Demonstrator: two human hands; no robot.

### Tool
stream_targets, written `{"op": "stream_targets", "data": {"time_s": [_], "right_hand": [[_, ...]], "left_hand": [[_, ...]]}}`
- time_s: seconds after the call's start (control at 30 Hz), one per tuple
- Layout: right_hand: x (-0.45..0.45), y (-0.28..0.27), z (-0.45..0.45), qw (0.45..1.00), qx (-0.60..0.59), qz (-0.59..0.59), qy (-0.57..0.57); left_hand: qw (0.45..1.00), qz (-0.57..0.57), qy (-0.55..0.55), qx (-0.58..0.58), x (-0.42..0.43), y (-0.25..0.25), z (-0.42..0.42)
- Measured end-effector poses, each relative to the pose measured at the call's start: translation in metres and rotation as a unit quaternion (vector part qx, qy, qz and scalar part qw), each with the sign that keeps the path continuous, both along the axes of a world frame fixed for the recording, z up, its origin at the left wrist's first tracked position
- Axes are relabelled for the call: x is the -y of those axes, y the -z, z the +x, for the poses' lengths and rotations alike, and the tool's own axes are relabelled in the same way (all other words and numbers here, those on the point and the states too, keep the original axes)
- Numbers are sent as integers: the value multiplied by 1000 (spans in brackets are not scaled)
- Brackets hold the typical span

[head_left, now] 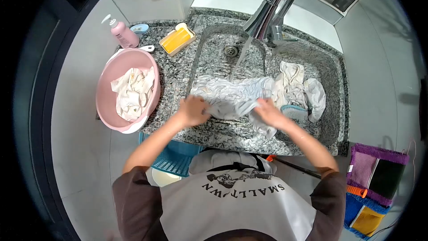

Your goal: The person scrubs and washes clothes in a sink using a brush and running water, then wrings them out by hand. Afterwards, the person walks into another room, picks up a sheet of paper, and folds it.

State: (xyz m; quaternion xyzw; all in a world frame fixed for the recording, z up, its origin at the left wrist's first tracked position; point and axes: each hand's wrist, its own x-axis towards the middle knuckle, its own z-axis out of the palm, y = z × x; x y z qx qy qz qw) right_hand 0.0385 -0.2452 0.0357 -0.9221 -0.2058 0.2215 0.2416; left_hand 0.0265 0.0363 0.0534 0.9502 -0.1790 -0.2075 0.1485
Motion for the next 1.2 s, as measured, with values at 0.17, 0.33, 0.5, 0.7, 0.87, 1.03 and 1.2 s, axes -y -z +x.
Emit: {"op": "stream_targets", "data": {"time_s": [0.17, 0.33, 0.5, 0.7, 0.87, 1.03, 1.2], "right_hand": [[-33, 43, 8, 992, -45, 22, 114], [-52, 82, 94, 980, 109, -55, 154], [-60, 109, 176, 953, 222, -55, 198], [-51, 66, 135, 968, 233, 7, 98], [-25, 31, 15, 989, 96, 29, -104], [33, -12, -11, 976, 199, 86, -9], [171, 79, 42, 955, 108, -199, 194]], "left_hand": [[992, 6, -13, 127, 43, 82, 7], [973, -81, -31, 215, 57, 130, 103], [943, -51, -38, 326, 52, 138, 187], [976, -27, 52, 210, 25, 110, 169], [996, -30, 49, 67, -9, 26, 52], [996, -19, 62, 67, 0, -23, 3], [977, -107, 126, 135, 67, 66, 60]]}}
